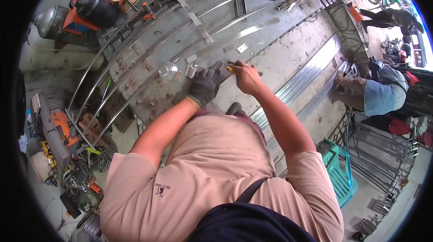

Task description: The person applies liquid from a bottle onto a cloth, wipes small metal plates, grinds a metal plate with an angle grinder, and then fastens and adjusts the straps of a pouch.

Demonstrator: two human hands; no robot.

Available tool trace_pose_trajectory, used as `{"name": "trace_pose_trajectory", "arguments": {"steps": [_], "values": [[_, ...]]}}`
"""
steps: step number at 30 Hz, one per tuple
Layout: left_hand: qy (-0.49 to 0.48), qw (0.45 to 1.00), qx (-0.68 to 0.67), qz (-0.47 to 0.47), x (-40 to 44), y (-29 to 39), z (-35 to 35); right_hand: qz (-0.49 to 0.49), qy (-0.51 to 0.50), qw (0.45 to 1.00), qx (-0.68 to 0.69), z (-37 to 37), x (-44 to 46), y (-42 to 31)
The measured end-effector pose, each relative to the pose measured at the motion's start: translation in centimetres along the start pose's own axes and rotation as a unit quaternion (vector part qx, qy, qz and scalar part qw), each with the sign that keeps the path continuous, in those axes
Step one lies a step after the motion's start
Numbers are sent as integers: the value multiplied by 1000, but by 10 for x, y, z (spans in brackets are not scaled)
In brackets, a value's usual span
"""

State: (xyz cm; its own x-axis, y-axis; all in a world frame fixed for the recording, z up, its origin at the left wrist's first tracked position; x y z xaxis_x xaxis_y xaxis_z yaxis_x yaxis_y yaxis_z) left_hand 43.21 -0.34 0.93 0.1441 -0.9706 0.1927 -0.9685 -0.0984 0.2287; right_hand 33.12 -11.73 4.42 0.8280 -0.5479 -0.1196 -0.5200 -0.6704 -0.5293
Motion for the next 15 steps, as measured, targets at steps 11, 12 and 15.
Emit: {"name": "trace_pose_trajectory", "arguments": {"steps": [11,12,15], "values": [[-110,990,46,71,66,-10,5,62,20,998,-25,-4,-57,28],[-142,985,65,76,66,-10,13,59,25,998,-27,-2,-57,25],[-45,998,-30,29,58,-11,-2,30,43,997,-48,6,-55,16]]}}
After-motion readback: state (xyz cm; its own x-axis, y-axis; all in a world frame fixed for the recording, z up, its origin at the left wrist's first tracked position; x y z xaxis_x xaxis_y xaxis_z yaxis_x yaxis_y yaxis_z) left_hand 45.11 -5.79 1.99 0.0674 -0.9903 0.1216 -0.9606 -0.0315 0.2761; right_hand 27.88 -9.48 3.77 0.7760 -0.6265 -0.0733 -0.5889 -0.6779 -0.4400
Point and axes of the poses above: each hand's wrist, its own x-axis towards the middle knuckle, its own z-axis out of the palm, y = z × x, the point moved 10 cm from there along x, towards the middle knuckle, and after that the axes turned 5 degrees about y, right-handed, at the moved point
